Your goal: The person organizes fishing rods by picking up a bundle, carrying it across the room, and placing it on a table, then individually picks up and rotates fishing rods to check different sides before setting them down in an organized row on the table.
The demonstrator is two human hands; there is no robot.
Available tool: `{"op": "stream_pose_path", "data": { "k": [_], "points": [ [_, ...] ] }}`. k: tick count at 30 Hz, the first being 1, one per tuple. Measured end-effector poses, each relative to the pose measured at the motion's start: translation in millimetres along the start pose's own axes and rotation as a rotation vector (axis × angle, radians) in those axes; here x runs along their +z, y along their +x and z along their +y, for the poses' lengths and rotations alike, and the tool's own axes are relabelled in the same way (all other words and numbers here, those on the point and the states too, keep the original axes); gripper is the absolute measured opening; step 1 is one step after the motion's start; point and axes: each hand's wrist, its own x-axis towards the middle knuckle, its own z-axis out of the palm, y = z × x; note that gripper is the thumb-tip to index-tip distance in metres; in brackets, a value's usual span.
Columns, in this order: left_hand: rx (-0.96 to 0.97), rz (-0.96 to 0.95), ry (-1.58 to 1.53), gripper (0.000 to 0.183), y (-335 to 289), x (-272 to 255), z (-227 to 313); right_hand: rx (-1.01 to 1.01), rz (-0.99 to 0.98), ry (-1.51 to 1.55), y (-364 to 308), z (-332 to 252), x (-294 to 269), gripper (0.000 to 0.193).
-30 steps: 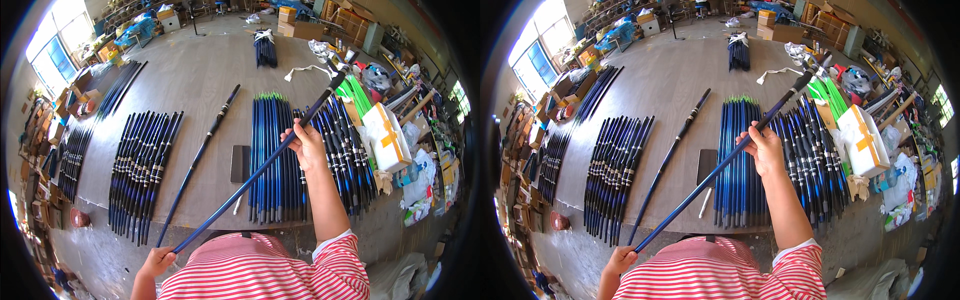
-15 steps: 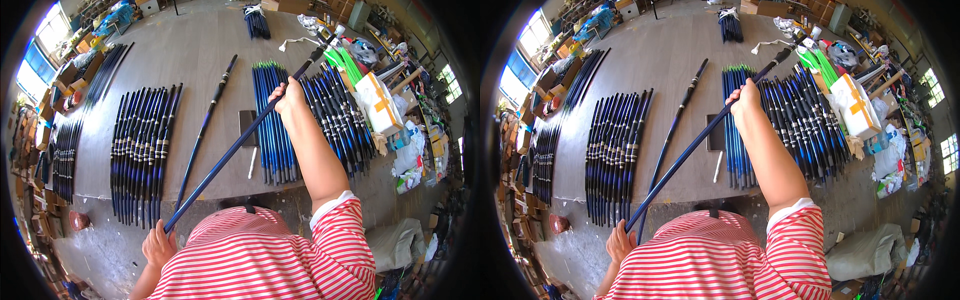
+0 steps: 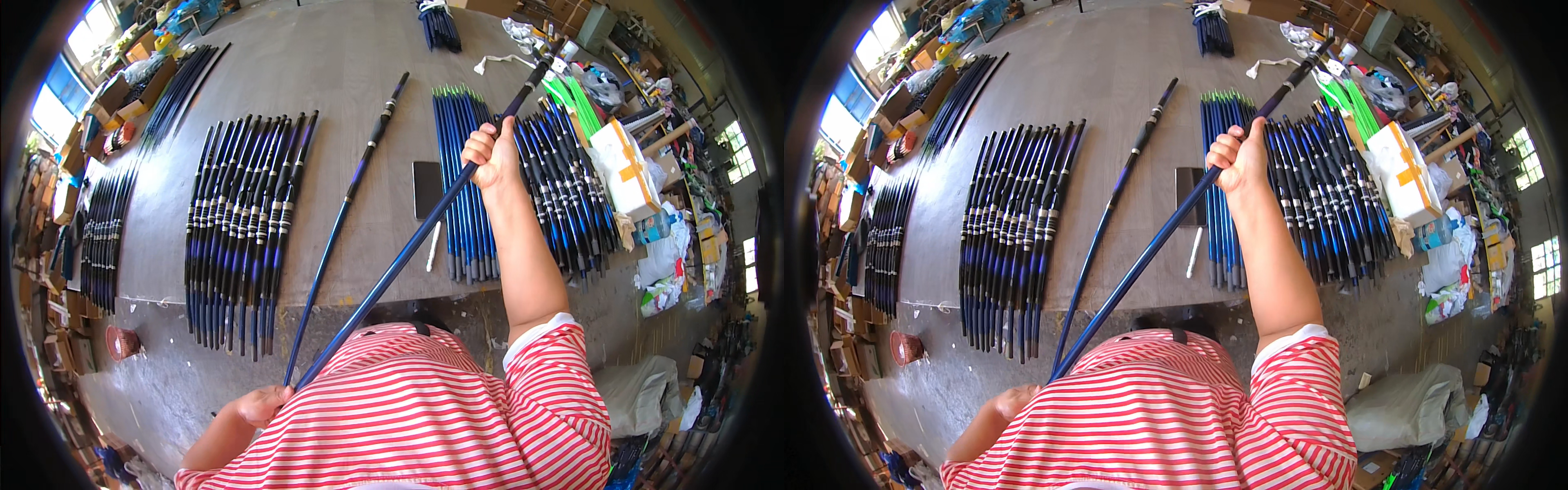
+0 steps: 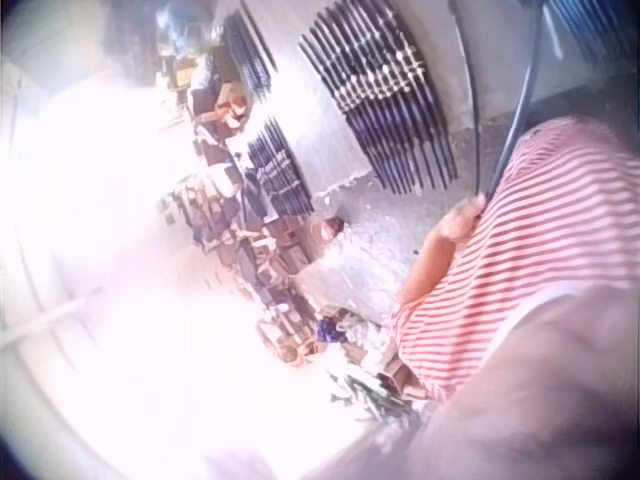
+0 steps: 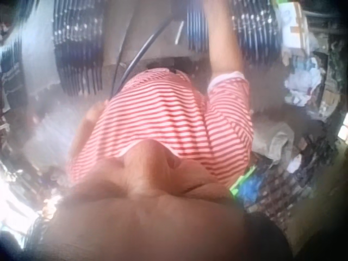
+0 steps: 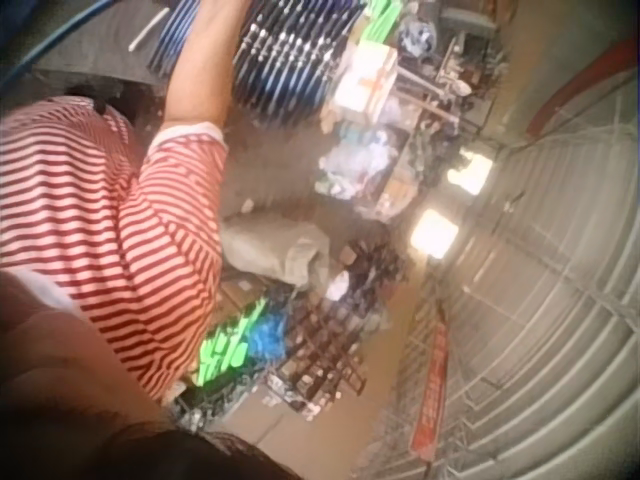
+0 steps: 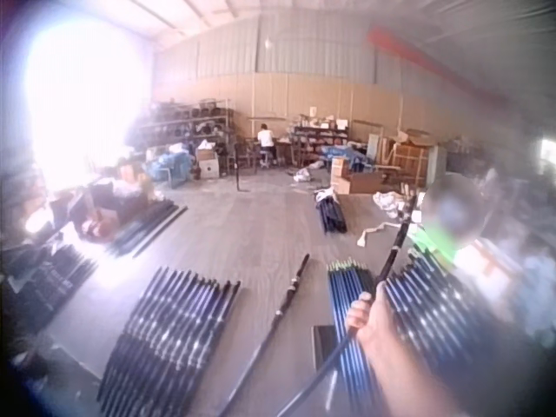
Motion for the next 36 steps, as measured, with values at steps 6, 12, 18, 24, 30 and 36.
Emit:
{"op": "stream_pose_path", "data": {
  "k": [6, 12, 18, 24, 30, 36],
  "points": [
    [0.280, 0.678, 1.041, 0.029, 20, 21, 29, -0.110, 0.285, -0.171, 29, 13, -1, 0.051],
    [0.626, 1.338, 1.353, 0.024, 75, 67, 63, 0.087, 0.297, -0.129, 67, 65, -35, 0.033],
    [0.472, 1.294, 0.925, 0.028, 99, 22, 12, 0.231, 0.049, -0.863, 67, 108, -54, 0.045],
    [0.543, 1.525, 0.932, 0.028, 123, -28, -19, 0.397, -0.090, -0.999, 14, 108, -97, 0.042],
    [0.511, 1.601, 0.928, 0.030, 141, -64, -36, 0.398, 0.033, -1.040, -57, 76, -146, 0.038],
    [0.256, 1.618, 1.206, 0.024, 154, -82, -42, 0.326, 0.183, -0.980, -105, 53, -159, 0.029]
  ]
}}
